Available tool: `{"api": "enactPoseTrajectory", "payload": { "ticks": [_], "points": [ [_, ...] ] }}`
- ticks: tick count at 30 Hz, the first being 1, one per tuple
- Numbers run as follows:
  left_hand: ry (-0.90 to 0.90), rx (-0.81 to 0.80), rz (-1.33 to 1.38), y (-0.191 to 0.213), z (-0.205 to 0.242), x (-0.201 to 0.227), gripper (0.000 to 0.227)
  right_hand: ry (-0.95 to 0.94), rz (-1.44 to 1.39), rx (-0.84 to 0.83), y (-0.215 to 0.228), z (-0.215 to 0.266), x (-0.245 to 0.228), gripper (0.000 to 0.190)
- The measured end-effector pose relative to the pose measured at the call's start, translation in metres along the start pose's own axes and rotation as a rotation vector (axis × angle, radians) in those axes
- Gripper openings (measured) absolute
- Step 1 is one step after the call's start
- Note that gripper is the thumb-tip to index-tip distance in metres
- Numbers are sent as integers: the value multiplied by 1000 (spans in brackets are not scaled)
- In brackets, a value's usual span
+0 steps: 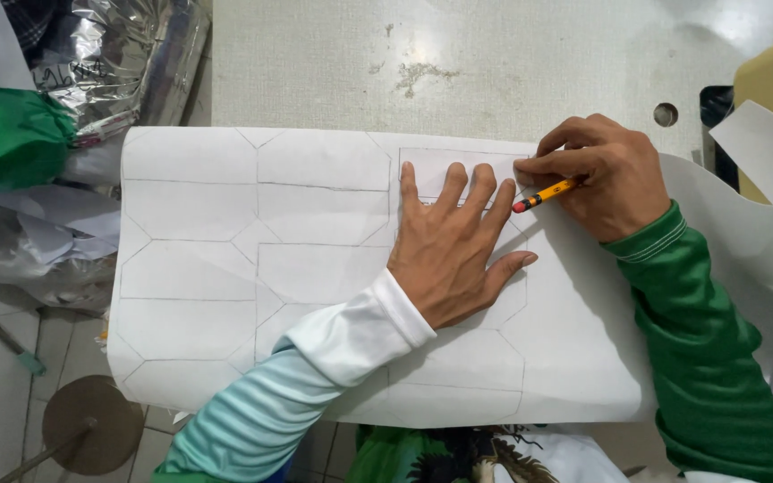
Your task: The person uses a pencil and a small paper template to trace and draw geometric shapes onto a large sheet of white paper. They repeatedly position the template on the paper and trace its outline to create a pattern of connected polygons.
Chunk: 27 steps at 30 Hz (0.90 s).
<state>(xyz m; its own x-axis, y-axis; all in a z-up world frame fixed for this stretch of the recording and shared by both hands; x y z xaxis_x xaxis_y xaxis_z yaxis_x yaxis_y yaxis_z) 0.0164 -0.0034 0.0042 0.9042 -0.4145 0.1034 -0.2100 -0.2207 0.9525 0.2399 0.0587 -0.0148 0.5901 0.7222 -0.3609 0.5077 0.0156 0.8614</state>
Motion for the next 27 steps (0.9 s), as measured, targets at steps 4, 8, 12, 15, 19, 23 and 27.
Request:
{"api": "enactPoseTrajectory", "payload": {
  "ticks": [4,8,12,15,19,23,27],
  "points": [
    [-3,8,17,0,0,-1,74,-2,-8,10,1,-1,-1,26],
    [-5,2,29,-1,0,-1,75,58,69,-17,15,-3,-3,28],
    [-4,-6,42,-1,0,-1,74,88,151,110,45,-5,-16,26],
    [-4,-3,44,-4,1,-1,75,160,270,176,78,-7,-26,63],
    [6,-5,23,-3,1,-1,76,66,169,219,82,-5,-1,90],
    [14,-55,23,-3,1,0,78,-206,-499,241,52,-44,-17,45],
    [19,-65,51,2,0,-1,76,-228,-671,105,12,-79,-31,23]
  ]
}}
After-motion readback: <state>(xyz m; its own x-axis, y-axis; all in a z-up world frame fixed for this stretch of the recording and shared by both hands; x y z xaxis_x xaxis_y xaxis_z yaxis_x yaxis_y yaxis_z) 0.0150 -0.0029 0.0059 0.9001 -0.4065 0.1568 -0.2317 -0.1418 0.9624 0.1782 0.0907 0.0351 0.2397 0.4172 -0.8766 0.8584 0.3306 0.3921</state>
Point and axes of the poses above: each hand's wrist, its own z-axis away from the middle knuckle, its own y-axis out of the back of the hand, x = y × z, the point moved 1 cm from there along -z, towards the middle knuckle, and after that the axes turned 9 degrees about y, right-handed, at the moved point
